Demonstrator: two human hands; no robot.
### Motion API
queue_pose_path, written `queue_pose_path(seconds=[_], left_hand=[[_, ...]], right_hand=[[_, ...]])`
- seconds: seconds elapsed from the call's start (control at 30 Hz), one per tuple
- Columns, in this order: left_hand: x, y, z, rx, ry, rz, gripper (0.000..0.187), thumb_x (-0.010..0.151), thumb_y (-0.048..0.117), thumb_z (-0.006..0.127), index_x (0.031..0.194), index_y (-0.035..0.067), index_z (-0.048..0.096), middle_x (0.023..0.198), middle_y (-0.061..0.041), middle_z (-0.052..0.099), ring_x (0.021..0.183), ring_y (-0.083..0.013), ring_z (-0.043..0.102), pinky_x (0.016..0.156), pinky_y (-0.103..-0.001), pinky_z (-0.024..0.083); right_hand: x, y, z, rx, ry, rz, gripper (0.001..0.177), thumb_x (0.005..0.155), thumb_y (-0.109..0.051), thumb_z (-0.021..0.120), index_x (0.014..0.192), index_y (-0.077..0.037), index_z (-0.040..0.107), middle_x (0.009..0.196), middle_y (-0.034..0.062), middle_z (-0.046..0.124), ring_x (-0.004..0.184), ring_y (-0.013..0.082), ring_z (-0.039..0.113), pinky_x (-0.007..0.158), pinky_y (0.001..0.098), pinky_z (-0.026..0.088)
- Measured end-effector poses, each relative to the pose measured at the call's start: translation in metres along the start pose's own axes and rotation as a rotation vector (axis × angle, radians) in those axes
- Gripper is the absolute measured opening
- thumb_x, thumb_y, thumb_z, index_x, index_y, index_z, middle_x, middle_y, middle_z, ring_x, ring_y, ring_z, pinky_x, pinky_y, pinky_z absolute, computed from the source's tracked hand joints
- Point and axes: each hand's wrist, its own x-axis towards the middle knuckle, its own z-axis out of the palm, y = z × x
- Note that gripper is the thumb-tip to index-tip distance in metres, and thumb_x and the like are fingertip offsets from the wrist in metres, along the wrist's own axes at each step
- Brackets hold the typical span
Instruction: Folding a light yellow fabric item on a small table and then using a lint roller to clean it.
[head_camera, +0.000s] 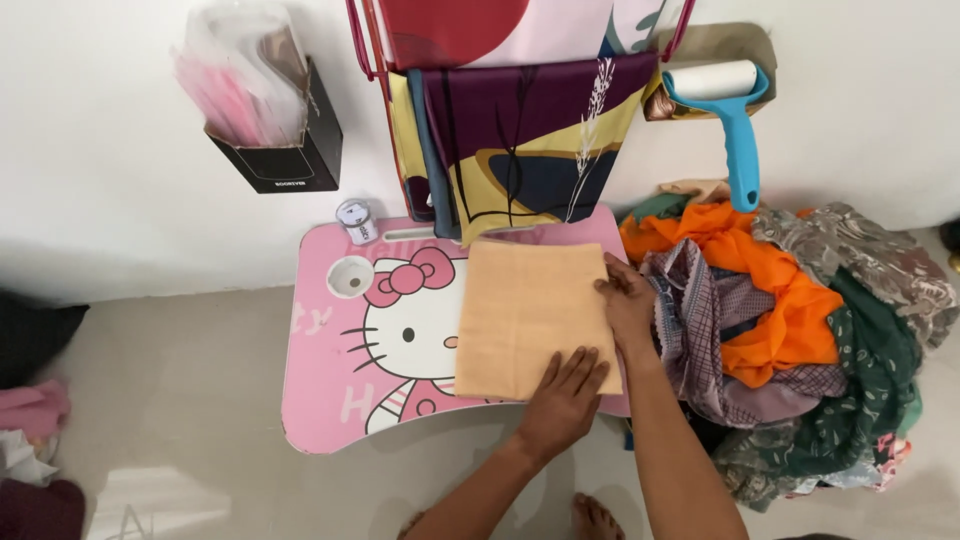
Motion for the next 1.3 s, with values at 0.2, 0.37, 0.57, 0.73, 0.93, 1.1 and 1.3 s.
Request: queue_pose_path(seconds=[0.2,0.37,0.57,0.73,0.93,1.1,1.3], left_hand=[[-0.001,-0.004,0.001,0.048,-0.06,0.026,0.043,0.098,0.016,0.061,0.138,0.001,0.059,0.151,-0.025,0.053,0.144,-0.0393,0.046,0.12,-0.058,0.027],[0.002,-0.009,-0.019,0.0,-0.228,0.04,0.069,0.101,0.045,0.046,0.149,-0.004,0.046,0.157,-0.026,0.044,0.152,-0.0421,0.031,0.125,-0.059,0.011],[0.001,-0.066,-0.04,0.295,-0.042,-0.069,0.05,0.105,0.034,0.05,0.144,0.004,0.057,0.152,-0.021,0.051,0.149,-0.0421,0.035,0.121,-0.067,0.017],[-0.007,-0.09,-0.075,0.416,-0.465,-0.412,0.068,0.105,0.055,0.026,0.162,0.018,0.03,0.171,-0.012,0.019,0.158,-0.033,0.011,0.126,-0.061,0.006],[-0.003,-0.041,-0.053,0.471,-0.51,-0.683,0.075,0.107,0.054,0.029,0.164,0.008,0.018,0.171,-0.023,0.007,0.158,-0.0406,-0.001,0.119,-0.073,-0.005],[0.006,-0.074,-0.042,0.423,-0.395,-0.532,0.071,0.103,0.044,0.033,0.161,0.004,0.022,0.17,-0.024,0.009,0.156,-0.0444,0.003,0.118,-0.074,0.002],[0.005,-0.167,-0.068,0.559,-0.317,-0.25,0.069,0.102,0.059,0.032,0.159,0.02,0.036,0.17,-0.012,0.027,0.157,-0.0358,0.02,0.124,-0.064,0.015]], right_hand=[[0.0,0.007,0.0,-0.123,0.049,-0.089,0.046,0.085,0.014,0.06,0.128,0.0,0.07,0.111,0.0057,0.07,0.094,0.0125,0.06,0.089,0.0217,0.048],[0.006,0.028,-0.006,-0.364,0.059,-0.34,0.031,0.084,0.009,0.063,0.113,0.005,0.073,0.09,0.0046,0.066,0.073,0.0131,0.051,0.072,0.0247,0.047],[-0.011,0.012,0.012,-0.997,0.176,-0.64,0.039,0.085,-0.003,0.073,0.123,-0.004,0.07,0.125,0.0144,0.058,0.113,0.0396,0.056,0.099,0.0485,0.047],[-0.045,0.028,0.045,-1.318,-0.07,-0.429,0.077,0.102,-0.053,0.053,0.151,0.005,0.046,0.155,0.0346,0.042,0.144,0.0532,0.038,0.118,0.0642,0.03],[-0.012,0.023,0.059,-1.539,-0.403,-0.385,0.083,0.102,-0.064,0.039,0.159,-0.002,0.035,0.164,0.026,0.033,0.155,0.0421,0.025,0.127,0.0549,0.018],[-0.01,0.016,0.064,-1.442,-0.501,-0.544,0.076,0.103,-0.057,0.038,0.159,-0.006,0.034,0.169,0.0225,0.022,0.156,0.0418,0.017,0.126,0.0595,0.01],[-0.07,0.037,0.069,-1.471,-0.438,-0.344,0.083,0.1,-0.06,0.044,0.16,-0.006,0.029,0.165,0.0319,0.021,0.153,0.0506,0.018,0.12,0.0694,0.015]])
